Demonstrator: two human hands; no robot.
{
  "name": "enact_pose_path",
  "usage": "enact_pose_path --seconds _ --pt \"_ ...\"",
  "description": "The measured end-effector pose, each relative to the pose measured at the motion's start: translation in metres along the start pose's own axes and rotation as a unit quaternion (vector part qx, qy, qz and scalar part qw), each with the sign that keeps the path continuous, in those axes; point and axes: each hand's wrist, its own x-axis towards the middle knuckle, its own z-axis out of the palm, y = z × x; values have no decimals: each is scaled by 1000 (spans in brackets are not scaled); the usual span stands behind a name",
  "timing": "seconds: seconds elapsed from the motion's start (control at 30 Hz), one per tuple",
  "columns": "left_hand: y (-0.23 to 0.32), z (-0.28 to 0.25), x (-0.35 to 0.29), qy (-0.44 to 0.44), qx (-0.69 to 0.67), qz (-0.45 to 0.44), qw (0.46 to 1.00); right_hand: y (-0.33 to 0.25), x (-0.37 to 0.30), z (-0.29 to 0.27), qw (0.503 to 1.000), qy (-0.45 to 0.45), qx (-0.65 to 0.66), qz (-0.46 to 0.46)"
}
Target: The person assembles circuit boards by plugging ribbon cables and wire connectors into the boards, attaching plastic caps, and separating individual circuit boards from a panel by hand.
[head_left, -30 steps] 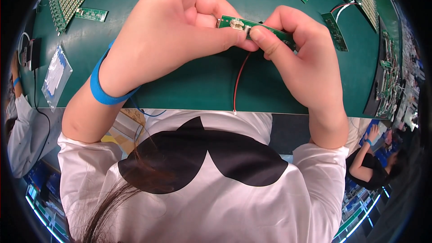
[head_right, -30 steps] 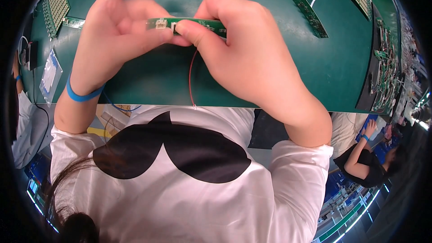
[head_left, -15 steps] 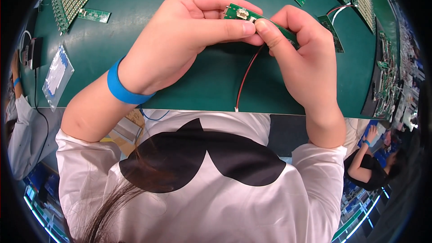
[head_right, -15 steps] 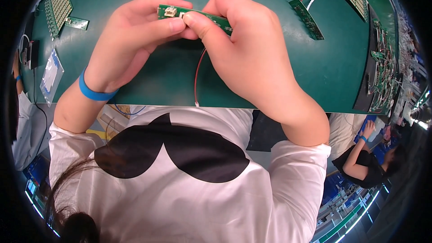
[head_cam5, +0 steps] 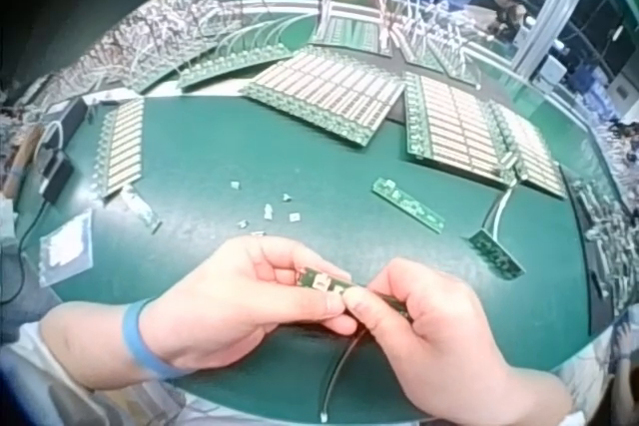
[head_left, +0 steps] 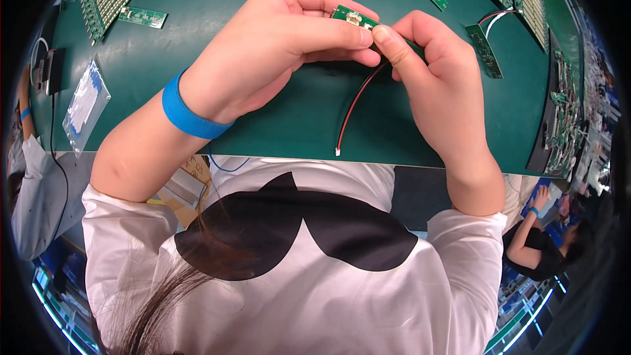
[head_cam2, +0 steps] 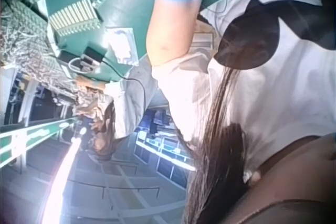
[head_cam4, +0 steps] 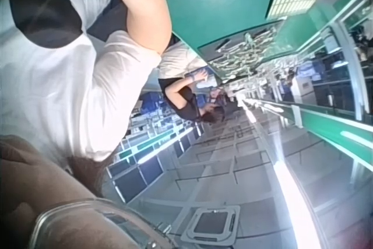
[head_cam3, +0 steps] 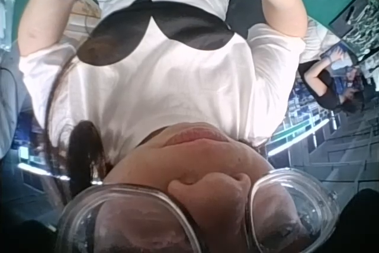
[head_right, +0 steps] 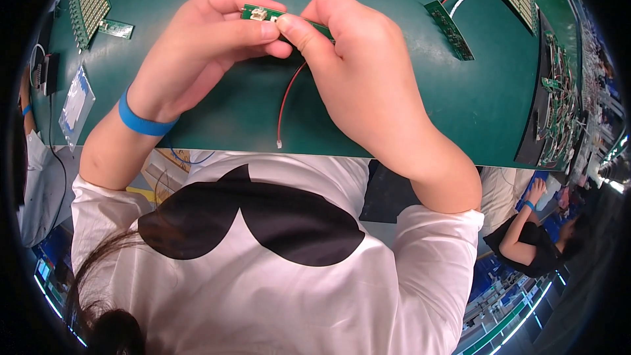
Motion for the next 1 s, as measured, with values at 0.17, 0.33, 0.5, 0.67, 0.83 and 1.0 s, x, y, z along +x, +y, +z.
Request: enact_pose_path --seconds 0.17,0.33,0.5,0.67,0.83,1.0 --pt "0 0 0 4 0 -4 1000 2 0 1 1000 -6 16 7" --pt "1 0 0 12 -1 -8 1000 1 -1 2 1000 9 22 -8" --pt "-1 -1 1 24 6 -5 1000 3 -1 2 1000 11 -3 -23" --pt "-2 1 0 43 9 -6 999 5 -1 3 997 16 -22 -70" --pt "-1 4 0 55 11 -8 998 6 -1 3 995 18 -33 -96" --pt "-1 7 -3 18 76 64 995 -3 -3 -5 998 -9 18 -56"
